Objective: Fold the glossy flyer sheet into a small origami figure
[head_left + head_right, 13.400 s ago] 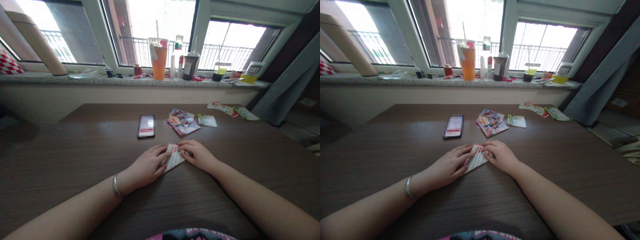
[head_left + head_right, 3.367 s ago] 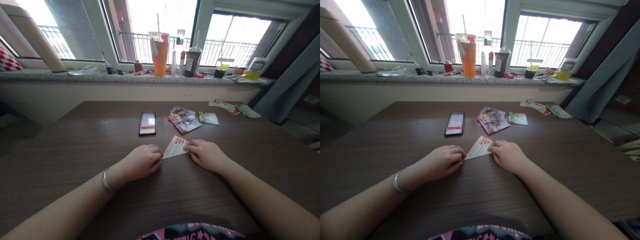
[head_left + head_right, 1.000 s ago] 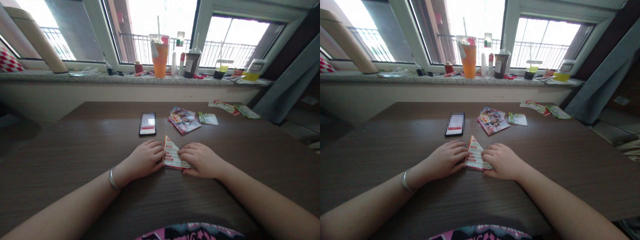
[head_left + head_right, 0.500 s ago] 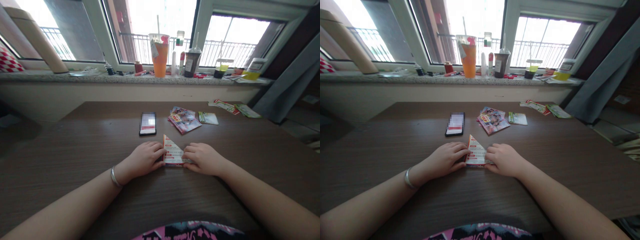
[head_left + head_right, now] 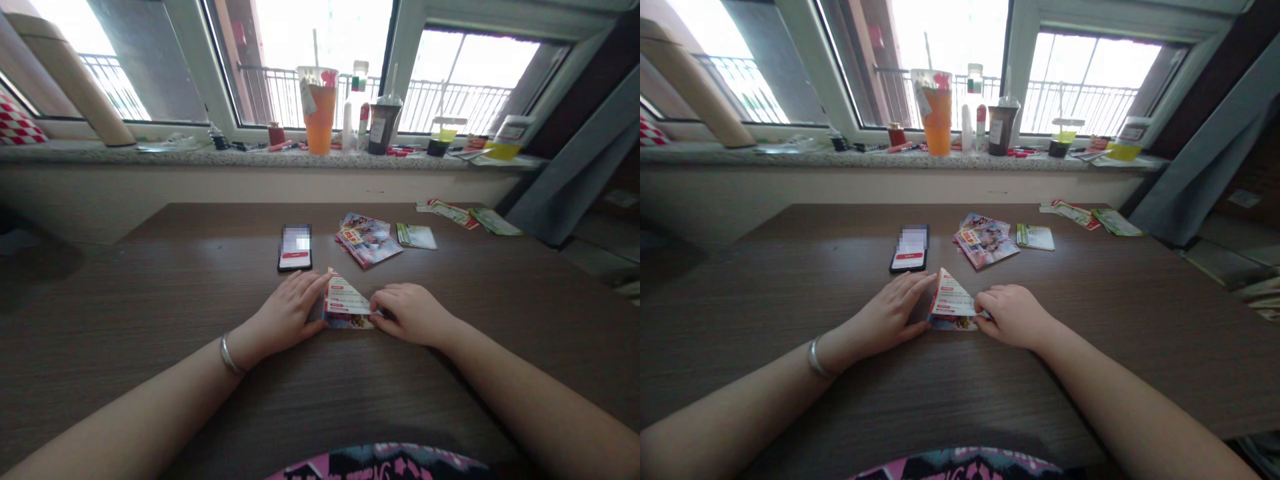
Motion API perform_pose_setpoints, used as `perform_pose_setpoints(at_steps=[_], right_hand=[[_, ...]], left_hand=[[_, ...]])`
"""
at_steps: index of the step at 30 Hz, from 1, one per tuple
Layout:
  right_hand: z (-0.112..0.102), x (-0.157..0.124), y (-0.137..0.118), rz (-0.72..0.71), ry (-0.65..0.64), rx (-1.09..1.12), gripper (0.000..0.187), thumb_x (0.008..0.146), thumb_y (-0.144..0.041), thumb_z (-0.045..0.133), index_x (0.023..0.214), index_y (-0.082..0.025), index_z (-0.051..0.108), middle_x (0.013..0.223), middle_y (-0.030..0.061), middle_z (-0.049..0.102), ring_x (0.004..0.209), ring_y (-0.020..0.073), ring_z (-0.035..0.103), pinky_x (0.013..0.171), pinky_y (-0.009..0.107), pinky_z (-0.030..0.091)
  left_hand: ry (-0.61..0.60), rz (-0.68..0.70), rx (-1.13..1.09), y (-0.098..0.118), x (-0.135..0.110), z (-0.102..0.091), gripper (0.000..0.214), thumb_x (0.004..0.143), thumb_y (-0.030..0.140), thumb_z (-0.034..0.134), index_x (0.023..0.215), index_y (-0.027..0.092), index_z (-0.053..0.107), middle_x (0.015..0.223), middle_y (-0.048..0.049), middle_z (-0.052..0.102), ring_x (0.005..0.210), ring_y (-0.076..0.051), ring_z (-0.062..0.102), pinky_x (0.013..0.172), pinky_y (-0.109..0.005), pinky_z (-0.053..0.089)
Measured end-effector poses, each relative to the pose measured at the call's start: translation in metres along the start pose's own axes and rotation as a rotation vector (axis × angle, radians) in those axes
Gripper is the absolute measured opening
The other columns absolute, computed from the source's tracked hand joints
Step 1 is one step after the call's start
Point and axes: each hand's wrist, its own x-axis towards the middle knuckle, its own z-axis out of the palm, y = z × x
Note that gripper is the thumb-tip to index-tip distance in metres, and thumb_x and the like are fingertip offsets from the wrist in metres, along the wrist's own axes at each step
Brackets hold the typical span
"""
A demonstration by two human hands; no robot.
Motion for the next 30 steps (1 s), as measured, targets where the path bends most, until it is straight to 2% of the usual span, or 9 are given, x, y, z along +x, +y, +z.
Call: perform_pose_setpoints(at_steps=[5, 14, 18, 22, 26, 30], right_hand=[[0.008, -0.001, 0.004, 0.073, 0.015, 0.047, 0.009, 0.086, -0.028, 0.054, 0.086, -0.022, 0.061, 0.081, 0.0010, 0.067, 0.075, 0.0159, 0.061, 0.066, 0.026, 0.038], [0.014, -0.002, 0.008, 0.357, 0.035, 0.160, 0.011, 0.085, -0.031, 0.054, 0.080, -0.022, 0.059, 0.075, -0.0006, 0.067, 0.064, 0.0138, 0.058, 0.057, 0.024, 0.033], [0.018, -0.001, 0.011, 0.468, 0.037, 0.172, 0.014, 0.086, -0.033, 0.053, 0.079, -0.023, 0.059, 0.072, -0.0009, 0.068, 0.063, 0.0146, 0.059, 0.056, 0.024, 0.032], [0.020, 0.001, 0.013, 0.534, 0.029, 0.124, 0.016, 0.086, -0.035, 0.052, 0.078, -0.023, 0.060, 0.073, 0.0000, 0.068, 0.067, 0.0164, 0.061, 0.056, 0.025, 0.032], [0.022, 0.002, 0.016, 0.572, -0.003, 0.119, 0.019, 0.085, -0.037, 0.052, 0.077, -0.023, 0.061, 0.072, 0.0000, 0.068, 0.065, 0.0154, 0.060, 0.054, 0.025, 0.030], [0.023, 0.003, 0.017, 0.572, -0.019, 0.126, 0.020, 0.084, -0.039, 0.053, 0.077, -0.023, 0.063, 0.072, -0.0001, 0.069, 0.064, 0.0149, 0.060, 0.054, 0.025, 0.030]], left_hand=[[0.040, -0.028, -0.025, -0.004, -0.003, 0.008, 0.084, 0.082, 0.038, 0.065, 0.147, 0.020, 0.015, 0.145, -0.0178, 0.037, 0.134, -0.031, 0.038, 0.110, -0.050, 0.037], [0.088, -0.003, 0.016, -0.008, -0.007, 0.018, 0.085, 0.081, 0.037, 0.067, 0.146, 0.018, 0.016, 0.151, -0.0197, 0.026, 0.141, -0.033, 0.026, 0.113, -0.052, 0.033], [0.015, 0.001, 0.082, -0.009, -0.008, 0.020, 0.072, 0.085, 0.037, 0.062, 0.146, 0.020, 0.027, 0.155, -0.0177, 0.017, 0.142, -0.035, 0.022, 0.113, -0.053, 0.032], [-0.045, 0.087, 0.121, -0.008, -0.008, 0.020, 0.055, 0.091, 0.033, 0.055, 0.143, 0.029, 0.039, 0.159, -0.0096, 0.006, 0.143, -0.037, 0.020, 0.114, -0.054, 0.028], [-0.094, 0.099, 0.119, -0.009, -0.009, 0.022, 0.047, 0.093, 0.031, 0.052, 0.139, 0.032, 0.046, 0.159, -0.0050, 0.009, 0.143, -0.035, 0.020, 0.115, -0.053, 0.026], [-0.125, 0.090, 0.127, -0.011, -0.010, 0.023, 0.045, 0.093, 0.032, 0.050, 0.138, 0.030, 0.048, 0.157, -0.0056, 0.021, 0.143, -0.033, 0.020, 0.115, -0.053, 0.025]])
